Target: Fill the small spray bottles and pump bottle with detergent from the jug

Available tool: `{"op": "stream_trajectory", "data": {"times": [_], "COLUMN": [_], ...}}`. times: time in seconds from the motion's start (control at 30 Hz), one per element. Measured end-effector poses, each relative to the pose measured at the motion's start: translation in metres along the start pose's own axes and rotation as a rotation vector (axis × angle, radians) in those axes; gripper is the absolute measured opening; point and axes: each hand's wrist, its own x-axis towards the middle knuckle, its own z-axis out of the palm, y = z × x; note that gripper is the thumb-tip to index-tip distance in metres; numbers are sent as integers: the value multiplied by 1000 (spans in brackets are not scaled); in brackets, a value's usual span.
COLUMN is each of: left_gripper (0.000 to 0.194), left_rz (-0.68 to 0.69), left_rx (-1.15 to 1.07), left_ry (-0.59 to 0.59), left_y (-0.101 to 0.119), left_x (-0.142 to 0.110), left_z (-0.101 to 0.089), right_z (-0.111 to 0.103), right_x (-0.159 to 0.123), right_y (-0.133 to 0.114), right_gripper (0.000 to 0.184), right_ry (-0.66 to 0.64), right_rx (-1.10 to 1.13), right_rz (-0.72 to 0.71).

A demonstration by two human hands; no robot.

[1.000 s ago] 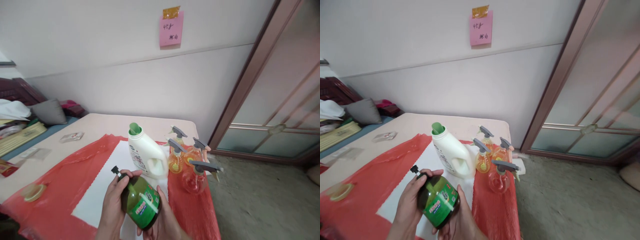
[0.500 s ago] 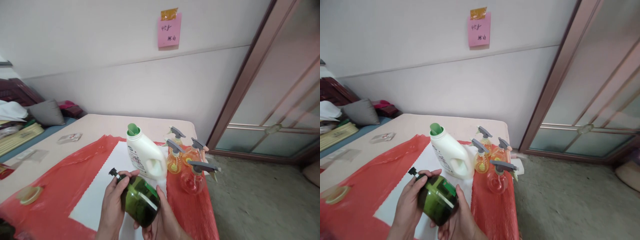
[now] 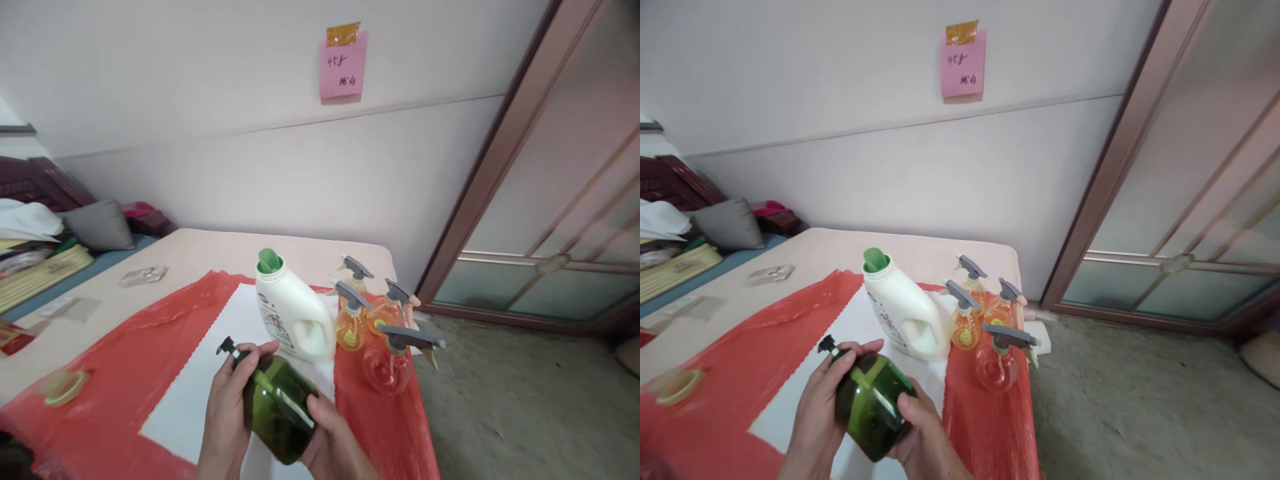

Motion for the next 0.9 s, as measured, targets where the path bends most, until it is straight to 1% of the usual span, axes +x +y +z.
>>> {"op": "stream_trajectory", "data": {"times": [0.1,0.17,0.27,0.37,0.43,0.47,0.53,0.57,0.63,0.7,0.73,0.8,0.83,0.9], "left_gripper": [34,37,52,65,66,64,61,59,59,62,65,69,71,72], "left_rz": [-19,-20,-8,-15,0,14,48,69,125,196,228,287,313,353], "left_rx": [44,68,90,165,242,277,325,348,429,554,620,737,782,819], "left_ry": [30,48,14,-126,-228,-255,-244,-208,-87,90,181,334,388,444], "left_y": [1,0,-3,-5,-6,-6,-4,-4,-2,-1,0,2,3,5], "left_x": [-1,0,0,-3,-4,-5,-3,-1,6,17,23,35,41,52], "left_z": [3,5,7,9,10,10,9,7,2,-8,-14,-29,-36,-50], "right_z": [-5,-7,-7,-5,-3,-2,-1,-2,-6,-13,-16,-21,-22,-22], "right_x": [3,5,5,5,4,4,4,4,5,7,8,9,9,9], "right_y": [3,3,-3,-11,-15,-16,-16,-15,-13,-11,-10,-9,-9,-10], "right_gripper": [61,62,55,49,50,50,49,50,53,58,59,57,55,50], "right_ry": [27,55,86,103,102,104,132,169,286,403,441,475,477,479], "right_rx": [54,72,103,99,55,22,-65,-116,-190,-196,-178,-141,-132,-132], "right_rz": [169,203,117,-18,-86,-103,-116,-108,-69,-20,6,35,38,45]}}
